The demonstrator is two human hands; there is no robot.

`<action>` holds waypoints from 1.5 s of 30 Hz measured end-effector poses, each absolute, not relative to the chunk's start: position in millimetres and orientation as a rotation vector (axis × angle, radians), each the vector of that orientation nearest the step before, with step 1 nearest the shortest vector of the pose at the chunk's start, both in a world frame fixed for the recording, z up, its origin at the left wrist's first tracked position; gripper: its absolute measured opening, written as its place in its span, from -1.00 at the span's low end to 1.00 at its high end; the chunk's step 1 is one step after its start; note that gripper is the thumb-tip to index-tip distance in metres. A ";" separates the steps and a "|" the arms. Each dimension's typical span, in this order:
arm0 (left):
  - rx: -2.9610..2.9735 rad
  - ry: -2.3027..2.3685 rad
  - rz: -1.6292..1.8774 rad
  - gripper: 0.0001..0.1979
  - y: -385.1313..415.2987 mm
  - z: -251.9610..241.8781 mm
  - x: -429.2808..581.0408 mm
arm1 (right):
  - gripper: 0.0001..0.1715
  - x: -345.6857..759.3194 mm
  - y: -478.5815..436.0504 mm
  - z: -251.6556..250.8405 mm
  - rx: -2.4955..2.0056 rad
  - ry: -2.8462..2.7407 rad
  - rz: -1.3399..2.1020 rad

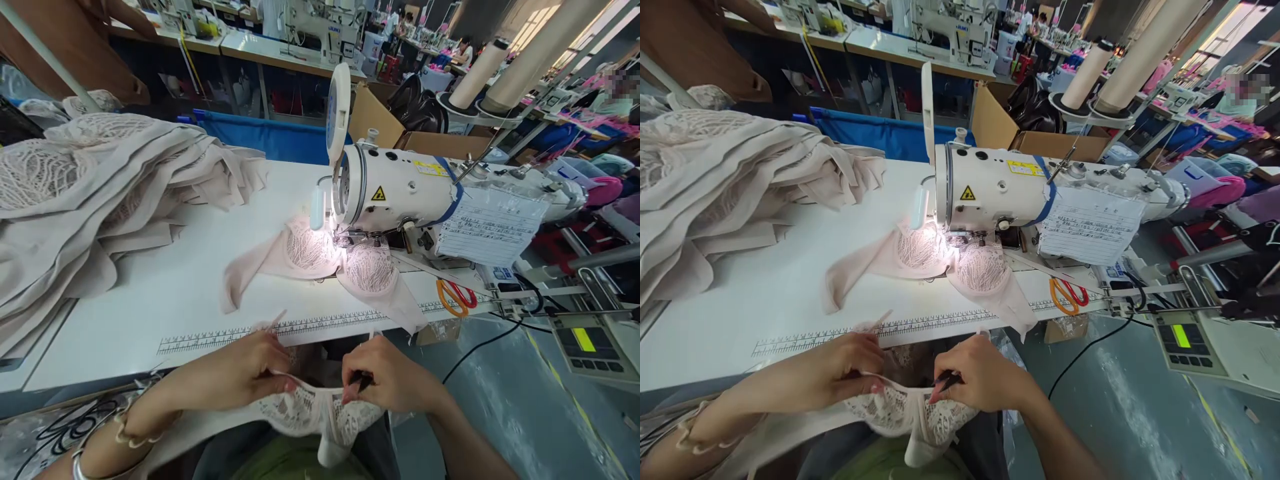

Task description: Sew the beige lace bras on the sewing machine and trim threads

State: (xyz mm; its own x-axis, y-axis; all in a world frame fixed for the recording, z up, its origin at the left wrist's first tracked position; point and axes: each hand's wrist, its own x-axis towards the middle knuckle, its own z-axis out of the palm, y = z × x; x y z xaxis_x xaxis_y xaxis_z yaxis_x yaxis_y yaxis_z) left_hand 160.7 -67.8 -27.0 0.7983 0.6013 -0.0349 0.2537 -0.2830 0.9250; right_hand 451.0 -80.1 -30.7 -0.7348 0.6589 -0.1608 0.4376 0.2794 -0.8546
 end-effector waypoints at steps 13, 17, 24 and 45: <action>0.309 0.807 0.804 -0.54 -93.9 -83.6 191.1 | -0.17 448.8 -69.1 -72.1 -0.924 -1.251 1.991; 0.216 0.704 0.845 -0.52 -95.5 -82.1 200.6 | -0.17 441.3 -68.6 -84.0 -0.690 -1.199 2.080; 0.326 0.558 0.851 -0.38 -94.7 -77.1 203.2 | -0.22 450.4 -59.9 -74.4 -0.689 -1.443 2.032; 2.148 1.030 1.141 -0.83 -147.8 -68.6 248.8 | -0.72 451.7 -133.2 -43.8 -1.102 -2.123 1.042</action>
State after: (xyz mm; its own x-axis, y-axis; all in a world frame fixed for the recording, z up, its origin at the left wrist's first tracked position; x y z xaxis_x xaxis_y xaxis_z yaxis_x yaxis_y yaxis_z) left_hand 248.8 -147.8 -68.6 0.3639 0.8026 0.4726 0.3882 -0.5919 0.7063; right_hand 451.7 -133.2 -43.8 -0.5299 0.8422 0.0990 0.4368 0.3712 -0.8194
